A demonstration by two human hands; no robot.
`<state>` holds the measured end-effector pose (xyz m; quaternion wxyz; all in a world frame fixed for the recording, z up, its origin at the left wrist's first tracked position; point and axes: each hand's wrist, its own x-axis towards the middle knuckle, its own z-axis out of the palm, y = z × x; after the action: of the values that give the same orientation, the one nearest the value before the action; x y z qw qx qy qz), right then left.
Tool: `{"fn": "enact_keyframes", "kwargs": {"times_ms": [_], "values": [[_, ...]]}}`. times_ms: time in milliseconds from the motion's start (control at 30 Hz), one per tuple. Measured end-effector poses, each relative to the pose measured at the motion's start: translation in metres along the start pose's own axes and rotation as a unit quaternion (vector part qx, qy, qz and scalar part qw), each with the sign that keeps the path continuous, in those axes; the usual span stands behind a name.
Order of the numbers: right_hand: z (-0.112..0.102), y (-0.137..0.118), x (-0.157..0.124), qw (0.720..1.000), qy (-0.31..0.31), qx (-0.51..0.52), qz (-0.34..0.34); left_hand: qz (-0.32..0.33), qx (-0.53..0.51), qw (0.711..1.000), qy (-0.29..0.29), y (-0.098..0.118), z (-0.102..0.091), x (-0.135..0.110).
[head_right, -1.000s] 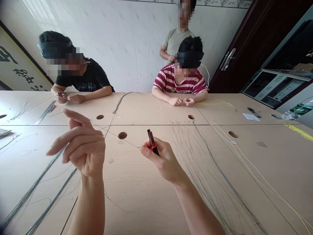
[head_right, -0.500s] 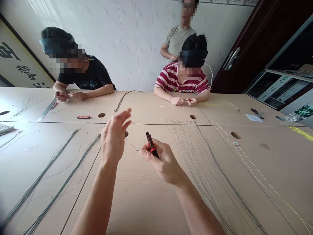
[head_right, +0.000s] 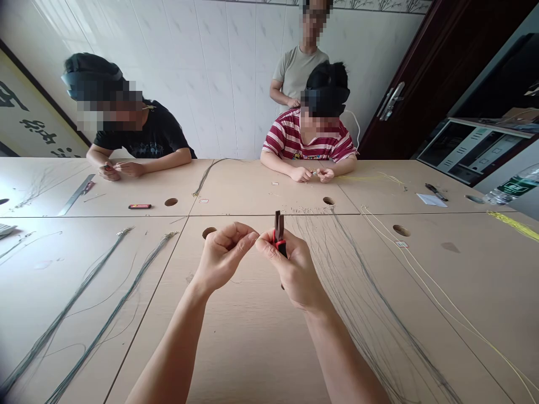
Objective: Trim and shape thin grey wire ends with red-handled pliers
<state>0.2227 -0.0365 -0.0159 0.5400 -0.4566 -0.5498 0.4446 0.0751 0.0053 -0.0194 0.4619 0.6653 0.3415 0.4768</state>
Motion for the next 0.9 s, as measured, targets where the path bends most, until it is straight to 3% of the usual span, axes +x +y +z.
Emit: {"fn": "enact_keyframes", "kwargs": {"times_ms": [200, 300, 433, 533, 600, 667, 733, 800, 900], "values": [[0.001, -0.002, 0.000, 1.000, 0.008, -0.003, -0.017, 0.000, -0.019, 1.000, 0.010, 0.006, -0.001, -0.002], [0.001, -0.004, 0.001, 1.000, 0.008, -0.013, -0.028, -0.009, -0.021, 1.000, -0.020, 0.011, -0.008, -0.004], [0.000, -0.007, 0.000, 0.999, 0.013, -0.028, -0.025, -0.044, 0.010, 0.992, -0.122, 0.017, -0.021, -0.004], [-0.001, -0.006, 0.000, 0.999, 0.021, -0.023, -0.024, -0.086, 0.004, 0.961, -0.263, 0.017, -0.031, -0.006], [-0.001, -0.005, 0.000, 0.999, 0.023, -0.015, -0.027, -0.114, -0.059, 0.925, -0.359, 0.013, -0.037, -0.008], [0.000, -0.004, 0.000, 0.999, 0.017, -0.004, -0.030, -0.103, -0.180, 0.901, -0.382, 0.006, -0.040, -0.010], [0.002, -0.003, -0.001, 1.000, 0.004, 0.005, -0.026, -0.052, -0.307, 0.901, -0.301, 0.002, -0.040, -0.012], [0.004, -0.004, -0.002, 1.000, -0.010, 0.008, -0.020, -0.011, -0.373, 0.918, -0.135, 0.003, -0.039, -0.011], [0.007, -0.005, -0.003, 1.000, -0.024, -0.004, -0.013, -0.001, -0.348, 0.931, 0.110, 0.014, -0.036, -0.007]]}}
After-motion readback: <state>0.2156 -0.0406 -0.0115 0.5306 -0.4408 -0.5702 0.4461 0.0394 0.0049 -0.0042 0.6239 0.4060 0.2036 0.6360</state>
